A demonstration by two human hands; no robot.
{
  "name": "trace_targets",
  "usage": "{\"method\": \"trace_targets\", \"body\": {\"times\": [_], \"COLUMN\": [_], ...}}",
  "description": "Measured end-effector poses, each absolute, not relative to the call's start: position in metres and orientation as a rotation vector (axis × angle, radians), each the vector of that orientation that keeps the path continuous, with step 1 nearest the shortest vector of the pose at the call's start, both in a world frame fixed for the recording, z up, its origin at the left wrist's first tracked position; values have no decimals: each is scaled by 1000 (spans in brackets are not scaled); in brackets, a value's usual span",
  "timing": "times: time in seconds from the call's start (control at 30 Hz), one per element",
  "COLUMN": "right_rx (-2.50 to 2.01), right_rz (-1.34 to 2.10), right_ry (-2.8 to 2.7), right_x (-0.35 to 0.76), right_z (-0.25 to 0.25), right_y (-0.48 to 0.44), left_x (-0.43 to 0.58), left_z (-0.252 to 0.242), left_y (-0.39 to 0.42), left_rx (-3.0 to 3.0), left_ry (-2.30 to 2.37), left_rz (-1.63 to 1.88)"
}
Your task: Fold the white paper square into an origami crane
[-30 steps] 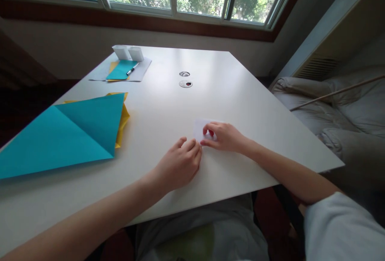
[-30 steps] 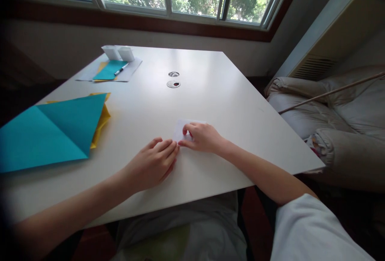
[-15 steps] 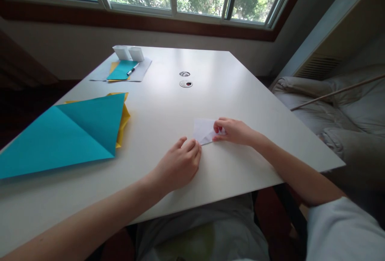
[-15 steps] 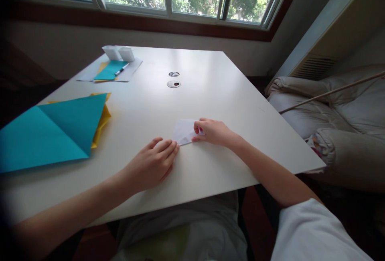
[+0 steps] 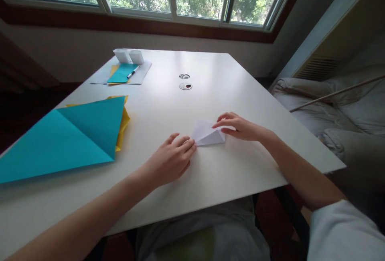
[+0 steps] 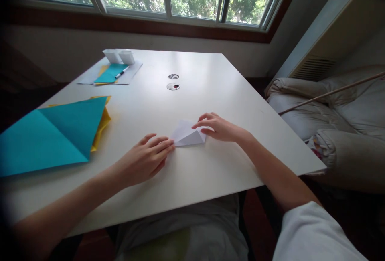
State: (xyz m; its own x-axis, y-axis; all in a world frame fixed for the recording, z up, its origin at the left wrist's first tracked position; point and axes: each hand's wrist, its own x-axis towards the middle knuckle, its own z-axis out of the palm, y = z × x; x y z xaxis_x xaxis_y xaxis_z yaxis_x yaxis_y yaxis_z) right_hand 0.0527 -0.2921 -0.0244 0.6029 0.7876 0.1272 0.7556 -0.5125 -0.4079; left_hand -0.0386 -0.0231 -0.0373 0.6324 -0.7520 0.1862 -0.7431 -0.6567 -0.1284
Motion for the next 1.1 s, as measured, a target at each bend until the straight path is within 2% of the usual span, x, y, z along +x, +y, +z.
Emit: {"method": "trace_targets", "body": {"times": [0.23,0.57,0.8,1.1], "right_rx": [-2413,-2508,-2712,-2653], "right_rz": [36,6,-61,-28], "right_ry": [-1461,-1327,-963,-879], "right_x": [26,20,32,36], "right_z": [-36,-38,-41,-41], "right_y": [-262,-252,-262,-264], "left_x": [-20,-25,-24,-24], "left_z": [-33,-36,-35,-37], "left_y": [-1,-8,-4,-5], "left_rx": [-2863,-2937,-2922,-2920], "left_ry": [1092,1310,1398,1454], "left_rz": [-394,-266,-125,-27]}}
